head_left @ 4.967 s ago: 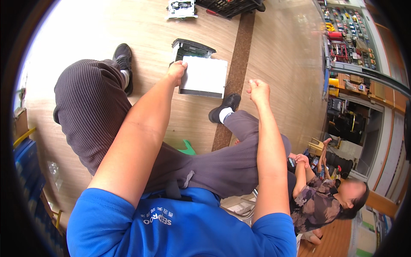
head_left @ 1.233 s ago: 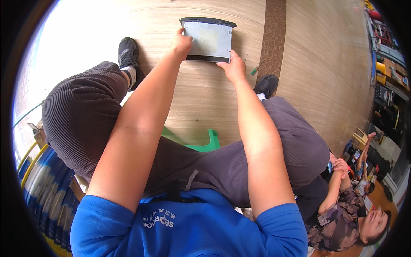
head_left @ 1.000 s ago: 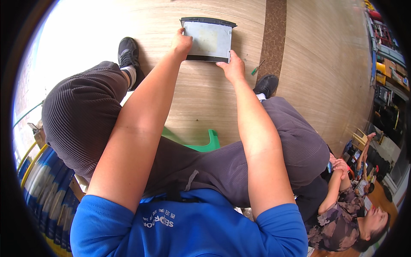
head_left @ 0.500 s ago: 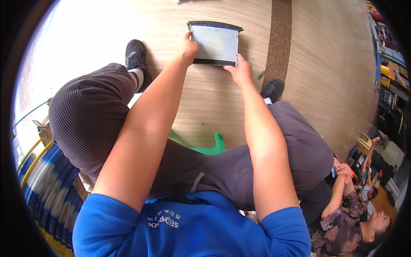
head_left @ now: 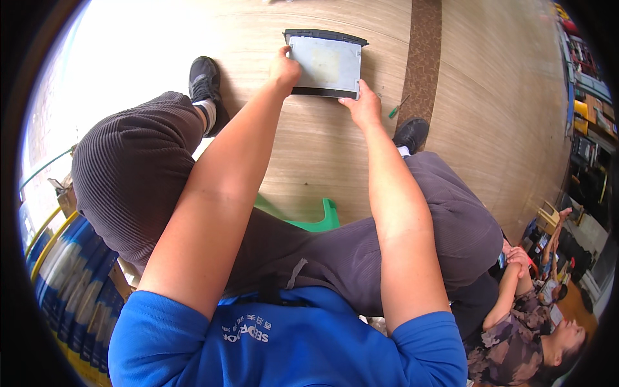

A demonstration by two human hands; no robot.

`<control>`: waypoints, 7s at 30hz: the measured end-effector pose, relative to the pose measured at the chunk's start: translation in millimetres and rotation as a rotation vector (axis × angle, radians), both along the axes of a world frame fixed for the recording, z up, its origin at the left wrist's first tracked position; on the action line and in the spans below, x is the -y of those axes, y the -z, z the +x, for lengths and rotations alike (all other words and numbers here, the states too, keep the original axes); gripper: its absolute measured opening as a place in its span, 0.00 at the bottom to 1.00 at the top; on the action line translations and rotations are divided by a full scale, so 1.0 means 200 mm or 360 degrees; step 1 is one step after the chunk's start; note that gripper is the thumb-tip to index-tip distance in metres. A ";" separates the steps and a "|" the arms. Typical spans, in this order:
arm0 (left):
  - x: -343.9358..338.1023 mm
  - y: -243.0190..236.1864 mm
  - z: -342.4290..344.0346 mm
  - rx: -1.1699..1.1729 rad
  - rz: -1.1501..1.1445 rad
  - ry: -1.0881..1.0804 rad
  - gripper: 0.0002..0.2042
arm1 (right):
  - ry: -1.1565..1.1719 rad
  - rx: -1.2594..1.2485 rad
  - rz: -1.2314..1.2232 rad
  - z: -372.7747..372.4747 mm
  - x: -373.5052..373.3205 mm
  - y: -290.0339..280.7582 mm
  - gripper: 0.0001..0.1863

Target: The person assembles an electronic device by placing a circuit board into a metal housing and then fitting a metal cover onto the top.

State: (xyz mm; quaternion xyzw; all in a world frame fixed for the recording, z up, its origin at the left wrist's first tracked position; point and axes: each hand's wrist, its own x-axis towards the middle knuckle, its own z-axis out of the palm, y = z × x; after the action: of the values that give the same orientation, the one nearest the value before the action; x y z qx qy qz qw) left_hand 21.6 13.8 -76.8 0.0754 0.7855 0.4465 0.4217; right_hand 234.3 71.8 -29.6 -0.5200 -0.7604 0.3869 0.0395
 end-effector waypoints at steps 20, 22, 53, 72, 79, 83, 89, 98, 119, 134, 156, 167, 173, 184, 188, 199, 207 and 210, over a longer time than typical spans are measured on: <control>0.00 -0.13 0.01 -0.0047 -0.0095 0.0027 0.27 | -0.0013 -0.0006 -0.0007 -0.01 -0.01 -0.03 0.27; -0.01 -0.15 0.02 -0.0050 -0.0157 0.0069 0.28 | -0.0001 -0.0005 0.0000 0.00 -0.01 -0.02 0.27; 0.00 -0.03 -0.02 0.0092 0.0035 -0.0124 0.27 | 0.0065 -0.0105 -0.0034 -0.01 0.03 -0.01 0.27; 0.03 -0.02 0.01 -0.0178 -0.0069 0.0186 0.28 | 0.0086 -0.0101 0.0001 -0.01 0.03 0.02 0.30; 0.04 0.01 0.01 -0.0247 -0.0031 0.0133 0.27 | 0.0093 -0.0069 -0.0003 -0.03 0.04 -0.04 0.26; 0.04 0.03 0.00 -0.0211 -0.0013 0.0136 0.27 | 0.0111 -0.0066 -0.0032 -0.03 0.04 -0.06 0.26; 0.01 0.00 0.02 -0.0217 -0.0048 0.0117 0.27 | 0.0094 -0.0065 -0.0007 -0.02 0.03 -0.05 0.26; 0.01 0.09 0.00 -0.0077 0.0015 0.0063 0.27 | 0.0091 -0.0067 0.0012 0.00 0.02 0.03 0.30; 0.01 0.12 -0.01 -0.0087 0.0070 0.0071 0.27 | 0.0025 -0.0124 0.0081 0.01 0.01 0.03 0.25; 0.01 0.08 0.01 -0.0053 0.0088 0.0097 0.28 | 0.0049 -0.0110 0.0027 0.03 -0.01 0.06 0.30; 0.04 0.04 0.01 -0.0120 0.0042 0.0155 0.29 | -0.0011 0.0026 0.0024 0.01 -0.02 0.04 0.29; 0.05 0.07 -0.01 -0.0166 -0.0052 0.0213 0.32 | -0.0032 0.0193 0.0117 -0.02 -0.02 0.06 0.31; 0.04 0.04 0.03 -0.0199 -0.0044 0.0226 0.33 | -0.0051 0.0090 0.0163 -0.02 -0.02 0.11 0.35; 0.09 0.10 0.01 -0.0275 0.0009 0.0348 0.37 | -0.0156 0.0194 0.0105 -0.03 -0.02 0.08 0.36; 0.08 0.09 0.04 -0.0431 -0.0039 0.0293 0.35 | -0.0145 0.0212 0.0096 -0.01 -0.03 0.10 0.36; 0.20 0.01 -0.03 0.0421 0.0287 0.0245 0.21 | -0.0046 0.0002 0.0061 0.00 -0.03 0.13 0.39; 0.18 -0.16 -0.02 0.0435 0.0037 0.0226 0.20 | -0.0051 -0.0161 -0.0151 -0.02 -0.09 0.03 0.30; 0.16 -0.22 -0.07 0.0311 0.0206 0.0422 0.21 | -0.0025 -0.0138 -0.0237 -0.06 -0.10 -0.08 0.26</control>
State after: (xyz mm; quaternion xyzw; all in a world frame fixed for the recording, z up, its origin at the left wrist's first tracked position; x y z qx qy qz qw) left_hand 7.2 -18.9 -32.2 0.1617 0.6936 0.4420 0.5454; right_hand 221.9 92.6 -13.9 -0.4984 -0.7312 0.4648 0.0305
